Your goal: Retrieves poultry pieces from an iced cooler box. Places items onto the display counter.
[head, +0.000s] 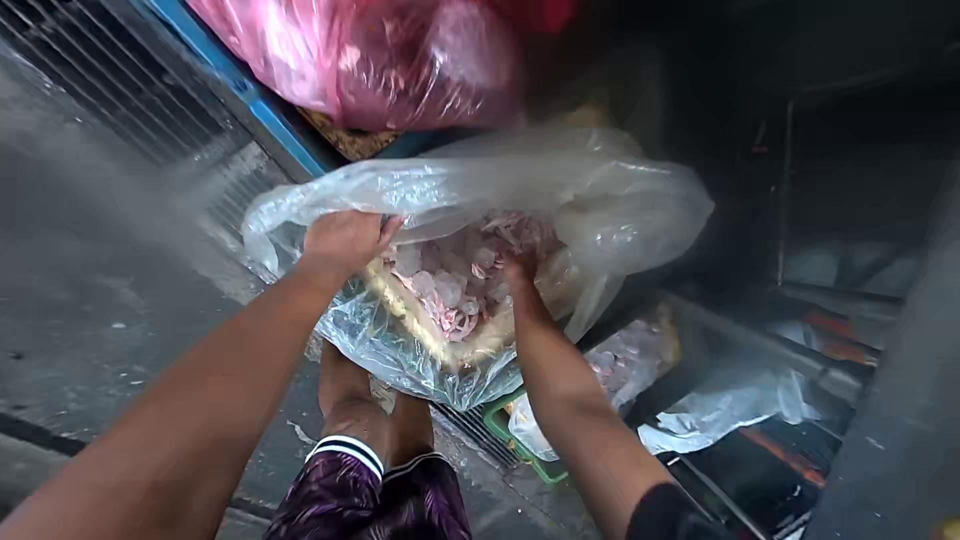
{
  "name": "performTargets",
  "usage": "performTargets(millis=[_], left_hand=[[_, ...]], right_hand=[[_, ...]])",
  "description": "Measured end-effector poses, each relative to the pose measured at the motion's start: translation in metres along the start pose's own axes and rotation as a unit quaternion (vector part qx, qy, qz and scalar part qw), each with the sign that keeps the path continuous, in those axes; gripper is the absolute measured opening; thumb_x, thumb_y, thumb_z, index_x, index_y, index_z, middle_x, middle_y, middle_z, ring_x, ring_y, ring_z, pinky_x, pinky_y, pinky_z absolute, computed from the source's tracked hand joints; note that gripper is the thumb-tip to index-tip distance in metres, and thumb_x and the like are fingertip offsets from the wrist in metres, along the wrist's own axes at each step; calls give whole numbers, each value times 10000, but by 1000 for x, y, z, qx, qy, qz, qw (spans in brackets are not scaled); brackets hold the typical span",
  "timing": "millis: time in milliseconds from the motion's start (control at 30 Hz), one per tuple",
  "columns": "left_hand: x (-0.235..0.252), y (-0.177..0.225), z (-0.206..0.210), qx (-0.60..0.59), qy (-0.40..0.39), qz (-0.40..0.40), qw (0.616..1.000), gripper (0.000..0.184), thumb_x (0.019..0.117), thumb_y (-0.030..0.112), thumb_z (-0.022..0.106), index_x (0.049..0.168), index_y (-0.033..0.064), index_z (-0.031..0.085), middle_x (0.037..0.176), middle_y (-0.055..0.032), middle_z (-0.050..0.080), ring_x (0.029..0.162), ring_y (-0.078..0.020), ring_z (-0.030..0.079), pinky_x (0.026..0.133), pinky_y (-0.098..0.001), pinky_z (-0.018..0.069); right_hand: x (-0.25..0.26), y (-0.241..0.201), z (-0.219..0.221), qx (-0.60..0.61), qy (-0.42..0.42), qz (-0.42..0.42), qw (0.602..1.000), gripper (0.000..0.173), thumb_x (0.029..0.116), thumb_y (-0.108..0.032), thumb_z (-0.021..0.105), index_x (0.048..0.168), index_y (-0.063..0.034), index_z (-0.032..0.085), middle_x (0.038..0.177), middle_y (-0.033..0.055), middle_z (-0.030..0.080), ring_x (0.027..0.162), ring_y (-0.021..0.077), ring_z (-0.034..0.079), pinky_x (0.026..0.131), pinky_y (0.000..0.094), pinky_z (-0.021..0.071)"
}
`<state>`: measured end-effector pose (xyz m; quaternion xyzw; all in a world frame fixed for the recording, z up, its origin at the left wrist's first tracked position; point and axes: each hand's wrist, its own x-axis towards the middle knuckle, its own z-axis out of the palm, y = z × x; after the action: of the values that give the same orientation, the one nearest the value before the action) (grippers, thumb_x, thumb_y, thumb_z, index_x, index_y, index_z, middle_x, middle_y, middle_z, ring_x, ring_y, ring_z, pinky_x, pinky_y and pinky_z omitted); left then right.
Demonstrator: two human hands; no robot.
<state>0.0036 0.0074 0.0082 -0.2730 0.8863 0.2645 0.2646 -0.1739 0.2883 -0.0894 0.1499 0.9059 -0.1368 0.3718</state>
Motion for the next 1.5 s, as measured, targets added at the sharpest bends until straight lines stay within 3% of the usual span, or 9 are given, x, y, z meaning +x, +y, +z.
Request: performTargets(millis=[200,367,533,700,833,1067,1233,1367,1500], left_hand=[[2,-7,12,0,70,22,997,654,1084,583,281,1257,55,627,1094,-295,698,1014,-531,686,766,-715,523],[6,-6,6,12,69,13,997,664,1080,594,277,1207,55,643,1027,-287,704,968,-519,697,731,-692,531],[6,-7,10,2,81,23,996,627,1082,580,293,1210,76,643,1022,-266,709,960,-502,703,724,-675,532],[8,-12,18,4,112,49,992,622,1080,583,280,1231,93,631,1032,-242,711,959,-474,710,724,-656,542],[7,-10,16,11,99,39,994,619,1082,582,278,1219,96,637,1017,-236,714,946,-473,713,713,-650,542],[8,-10,11,4,64,24,998,640,1076,602,267,1165,92,642,979,-247,708,934,-483,705,701,-657,527],[8,-8,10,6,64,27,998,634,1077,599,267,1187,96,637,983,-244,707,933,-474,707,704,-643,530],[8,-11,13,2,73,34,997,622,1081,590,268,1251,105,620,1063,-239,706,982,-472,702,737,-653,532],[9,-10,11,8,78,28,997,624,1080,593,274,1225,100,629,1027,-234,712,958,-466,710,722,-647,538]], right_hand=[[28,-9,36,-102,-62,-81,989,558,1023,-327,618,1472,-13,510,1472,273,526,1364,414,514,1122,599,427],[-8,-24,44,105,-101,-188,971,393,1001,-271,654,1352,-112,575,1171,140,667,876,235,690,698,454,609],[30,-40,7,-51,22,-174,983,727,996,-231,645,1588,-38,269,1439,262,549,1301,388,578,1090,567,483],[75,-62,21,-201,-7,-176,964,489,1035,-288,583,1405,32,566,1452,265,552,1397,398,487,1174,569,374],[59,-81,37,-394,-15,-186,900,490,1007,-345,589,1350,3,627,1424,253,585,1379,416,506,1124,647,371],[73,-17,19,-255,-141,-243,925,412,949,-307,674,1316,-123,635,1243,178,685,1166,365,651,985,647,516],[48,4,22,-182,-252,-290,905,525,936,-205,654,1437,-114,528,1442,191,536,1221,323,618,944,541,576],[42,-21,32,-398,-256,-299,829,694,771,-340,858,1359,-64,613,1503,208,501,1386,377,488,1107,620,434],[26,-29,43,-525,-194,-286,778,699,758,-393,848,1363,-115,637,1467,187,555,1321,409,549,1016,676,477]])
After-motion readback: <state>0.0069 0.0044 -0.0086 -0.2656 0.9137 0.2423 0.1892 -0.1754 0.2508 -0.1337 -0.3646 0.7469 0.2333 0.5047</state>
